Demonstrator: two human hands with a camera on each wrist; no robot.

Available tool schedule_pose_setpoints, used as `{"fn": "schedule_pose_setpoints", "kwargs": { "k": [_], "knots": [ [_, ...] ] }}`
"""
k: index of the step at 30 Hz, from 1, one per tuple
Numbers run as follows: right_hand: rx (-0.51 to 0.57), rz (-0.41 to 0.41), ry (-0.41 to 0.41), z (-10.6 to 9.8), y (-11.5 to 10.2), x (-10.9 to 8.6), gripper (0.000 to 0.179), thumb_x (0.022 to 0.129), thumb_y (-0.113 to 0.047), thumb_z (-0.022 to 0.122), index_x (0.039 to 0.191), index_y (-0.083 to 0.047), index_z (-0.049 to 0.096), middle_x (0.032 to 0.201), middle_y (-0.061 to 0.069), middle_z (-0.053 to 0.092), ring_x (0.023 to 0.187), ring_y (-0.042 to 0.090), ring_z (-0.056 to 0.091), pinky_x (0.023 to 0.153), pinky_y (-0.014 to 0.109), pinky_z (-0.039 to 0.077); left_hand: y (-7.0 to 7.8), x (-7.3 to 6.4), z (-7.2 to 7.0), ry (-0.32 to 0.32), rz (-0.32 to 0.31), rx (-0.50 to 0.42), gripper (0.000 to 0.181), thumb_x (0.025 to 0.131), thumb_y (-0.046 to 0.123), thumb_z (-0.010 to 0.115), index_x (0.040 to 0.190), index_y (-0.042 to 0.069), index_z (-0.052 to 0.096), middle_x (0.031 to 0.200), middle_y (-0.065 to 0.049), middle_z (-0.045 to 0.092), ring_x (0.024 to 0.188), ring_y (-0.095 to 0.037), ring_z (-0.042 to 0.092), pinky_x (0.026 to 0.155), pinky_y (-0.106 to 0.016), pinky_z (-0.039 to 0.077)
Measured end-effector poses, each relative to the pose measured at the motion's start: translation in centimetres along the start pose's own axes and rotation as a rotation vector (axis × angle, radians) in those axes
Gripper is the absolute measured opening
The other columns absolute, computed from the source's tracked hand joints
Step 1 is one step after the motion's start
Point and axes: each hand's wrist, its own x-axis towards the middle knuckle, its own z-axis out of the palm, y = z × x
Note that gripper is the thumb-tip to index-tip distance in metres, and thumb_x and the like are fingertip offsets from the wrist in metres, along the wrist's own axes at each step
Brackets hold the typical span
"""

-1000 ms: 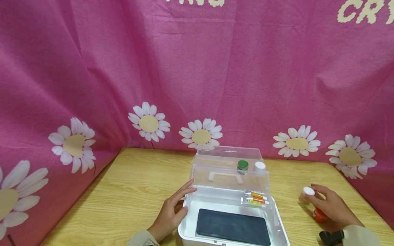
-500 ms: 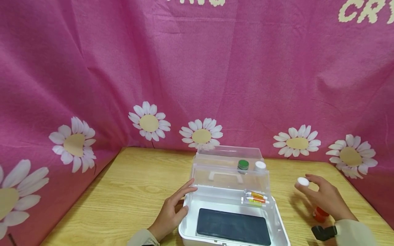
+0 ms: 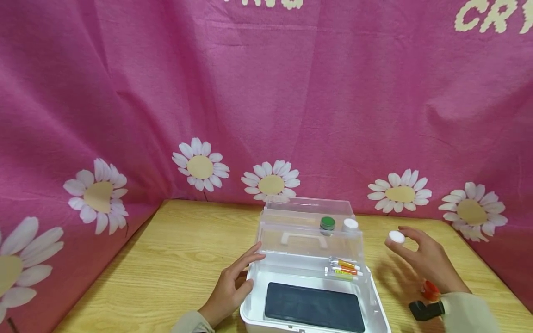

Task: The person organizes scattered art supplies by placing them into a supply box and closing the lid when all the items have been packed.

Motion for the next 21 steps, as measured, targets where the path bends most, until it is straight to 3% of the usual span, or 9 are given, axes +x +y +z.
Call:
{"fn": "schedule_pose_setpoints", "kwargs": {
  "k": [3, 7, 11, 18, 21],
  "knots": [
    [-0.006, -0.031, 0.029, 0.0, -0.6, 0.3, 0.069, 0.089, -0.045, 0.065, 0.135, 0.003, 0.048, 0.139, 0.029, 0.044, 0.126, 0.050, 0.037, 0.090, 0.068, 0.035, 0.4, 0.0, 0.0, 0.002, -0.019, -0.001, 0.062, 0.082, -0.021, 0.048, 0.137, 0.007, 0.050, 0.154, -0.014, 0.032, 0.130, -0.029, 0.046, 0.090, -0.036, 0.053],
    [-0.018, -0.051, 0.060, -0.1, -1.1, 0.4, 0.065, 0.088, -0.044, 0.066, 0.131, 0.003, 0.053, 0.139, 0.028, 0.045, 0.125, 0.049, 0.038, 0.088, 0.068, 0.035, 2.1, 0.2, -0.1, -0.001, -0.049, -0.014, 0.059, 0.082, -0.021, 0.047, 0.135, 0.004, 0.051, 0.153, -0.017, 0.032, 0.131, -0.028, 0.045, 0.091, -0.033, 0.051],
    [-0.020, -0.055, 0.065, -0.3, -1.5, 0.4, 0.064, 0.088, -0.044, 0.066, 0.130, 0.002, 0.054, 0.138, 0.027, 0.046, 0.125, 0.049, 0.038, 0.088, 0.069, 0.035, 3.1, 0.5, -0.1, -0.009, -0.032, -0.016, 0.056, 0.082, -0.021, 0.047, 0.134, 0.000, 0.051, 0.152, -0.021, 0.033, 0.129, -0.031, 0.046, 0.090, -0.033, 0.052],
    [-0.024, -0.138, 0.123, -0.8, -2.8, 0.9, 0.055, 0.087, -0.040, 0.069, 0.127, -0.002, 0.058, 0.133, 0.024, 0.052, 0.120, 0.046, 0.045, 0.085, 0.064, 0.038, 0.6, 0.1, 0.0, -0.003, -0.025, 0.007, 0.060, 0.082, -0.021, 0.047, 0.136, 0.004, 0.050, 0.154, -0.016, 0.032, 0.130, -0.029, 0.046, 0.090, -0.031, 0.052],
    [-0.008, -0.160, 0.129, -0.9, -3.5, 1.2, 0.052, 0.087, -0.038, 0.069, 0.125, -0.004, 0.060, 0.130, 0.022, 0.054, 0.119, 0.044, 0.046, 0.084, 0.063, 0.038, 0.4, 0.0, 0.0, -0.002, -0.031, 0.002, 0.060, 0.082, -0.021, 0.047, 0.136, 0.005, 0.050, 0.154, -0.015, 0.032, 0.131, -0.030, 0.044, 0.091, -0.030, 0.051]
  ]
}}
